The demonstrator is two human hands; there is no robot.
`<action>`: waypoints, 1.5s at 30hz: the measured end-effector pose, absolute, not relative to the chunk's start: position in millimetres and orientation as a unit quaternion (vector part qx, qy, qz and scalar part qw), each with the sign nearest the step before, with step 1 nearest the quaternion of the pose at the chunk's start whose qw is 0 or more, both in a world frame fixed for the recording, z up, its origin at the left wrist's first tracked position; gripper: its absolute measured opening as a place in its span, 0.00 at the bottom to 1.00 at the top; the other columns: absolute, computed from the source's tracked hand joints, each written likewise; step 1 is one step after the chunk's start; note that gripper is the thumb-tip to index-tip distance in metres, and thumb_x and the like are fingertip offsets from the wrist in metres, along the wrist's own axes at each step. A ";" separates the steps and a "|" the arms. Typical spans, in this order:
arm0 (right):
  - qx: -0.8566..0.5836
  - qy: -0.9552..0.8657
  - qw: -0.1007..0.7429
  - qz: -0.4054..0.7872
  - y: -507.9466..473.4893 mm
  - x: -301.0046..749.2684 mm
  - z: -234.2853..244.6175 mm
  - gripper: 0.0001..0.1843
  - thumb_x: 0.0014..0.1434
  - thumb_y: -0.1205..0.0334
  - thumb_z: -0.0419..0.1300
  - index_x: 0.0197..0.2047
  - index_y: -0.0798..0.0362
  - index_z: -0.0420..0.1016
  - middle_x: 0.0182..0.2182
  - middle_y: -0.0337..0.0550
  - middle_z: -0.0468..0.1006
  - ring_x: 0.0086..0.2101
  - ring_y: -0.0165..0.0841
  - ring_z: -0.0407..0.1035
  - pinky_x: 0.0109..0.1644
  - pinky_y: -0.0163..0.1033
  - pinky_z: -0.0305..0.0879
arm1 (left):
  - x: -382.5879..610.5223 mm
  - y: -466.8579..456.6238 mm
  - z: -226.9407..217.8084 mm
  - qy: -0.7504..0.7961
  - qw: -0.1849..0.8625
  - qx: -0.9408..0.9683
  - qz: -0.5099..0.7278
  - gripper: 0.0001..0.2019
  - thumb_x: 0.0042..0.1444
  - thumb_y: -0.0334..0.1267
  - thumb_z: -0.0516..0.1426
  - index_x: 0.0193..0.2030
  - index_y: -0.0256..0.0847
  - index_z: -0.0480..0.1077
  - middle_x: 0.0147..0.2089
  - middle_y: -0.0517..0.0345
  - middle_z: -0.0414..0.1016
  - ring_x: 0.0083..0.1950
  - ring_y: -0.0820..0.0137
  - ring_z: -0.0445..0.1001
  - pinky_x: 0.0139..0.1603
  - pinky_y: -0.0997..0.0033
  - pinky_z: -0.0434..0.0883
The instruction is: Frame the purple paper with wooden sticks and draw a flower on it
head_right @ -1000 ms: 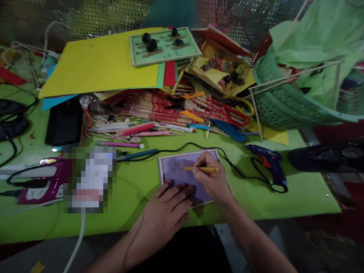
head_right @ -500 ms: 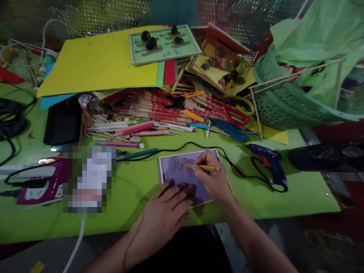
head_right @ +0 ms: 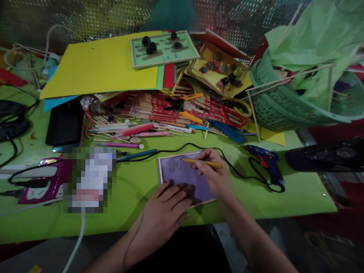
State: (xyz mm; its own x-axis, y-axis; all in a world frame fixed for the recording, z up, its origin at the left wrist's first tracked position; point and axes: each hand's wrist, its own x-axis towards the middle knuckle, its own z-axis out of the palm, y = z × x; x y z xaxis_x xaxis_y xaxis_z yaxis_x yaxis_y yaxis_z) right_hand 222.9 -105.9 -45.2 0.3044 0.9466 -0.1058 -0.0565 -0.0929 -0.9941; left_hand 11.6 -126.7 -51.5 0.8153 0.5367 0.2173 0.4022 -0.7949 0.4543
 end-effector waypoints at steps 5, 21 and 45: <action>-0.580 -0.378 0.575 0.437 -104.0 218.8 -38.1 0.09 0.61 0.57 0.67 0.43 0.49 0.76 0.34 0.39 0.78 0.32 0.31 0.74 0.31 0.35 0.64 | 11.5 -127.2 -54.7 0.248 0.198 0.933 0.169 0.15 0.73 0.43 0.47 0.59 0.45 0.69 0.69 0.64 0.69 0.69 0.70 0.64 0.73 0.56 0.56; -0.579 -0.410 0.574 0.409 -107.7 218.0 -35.5 0.04 0.57 0.60 0.68 0.36 0.49 0.80 0.32 0.38 0.76 0.32 0.31 0.69 0.33 0.36 0.62 | 13.1 -127.2 -54.8 0.254 0.158 0.937 0.182 0.14 0.72 0.44 0.50 0.58 0.46 0.70 0.71 0.63 0.67 0.70 0.68 0.64 0.71 0.56 0.58; -0.659 -0.467 0.470 0.356 -101.6 207.3 -34.5 0.09 0.55 0.59 0.68 0.32 0.50 0.71 0.26 0.35 0.72 0.26 0.29 0.65 0.29 0.36 0.64 | 11.9 -127.7 -54.0 0.251 0.201 0.931 0.172 0.16 0.73 0.43 0.47 0.60 0.45 0.70 0.71 0.60 0.67 0.71 0.66 0.63 0.73 0.55 0.57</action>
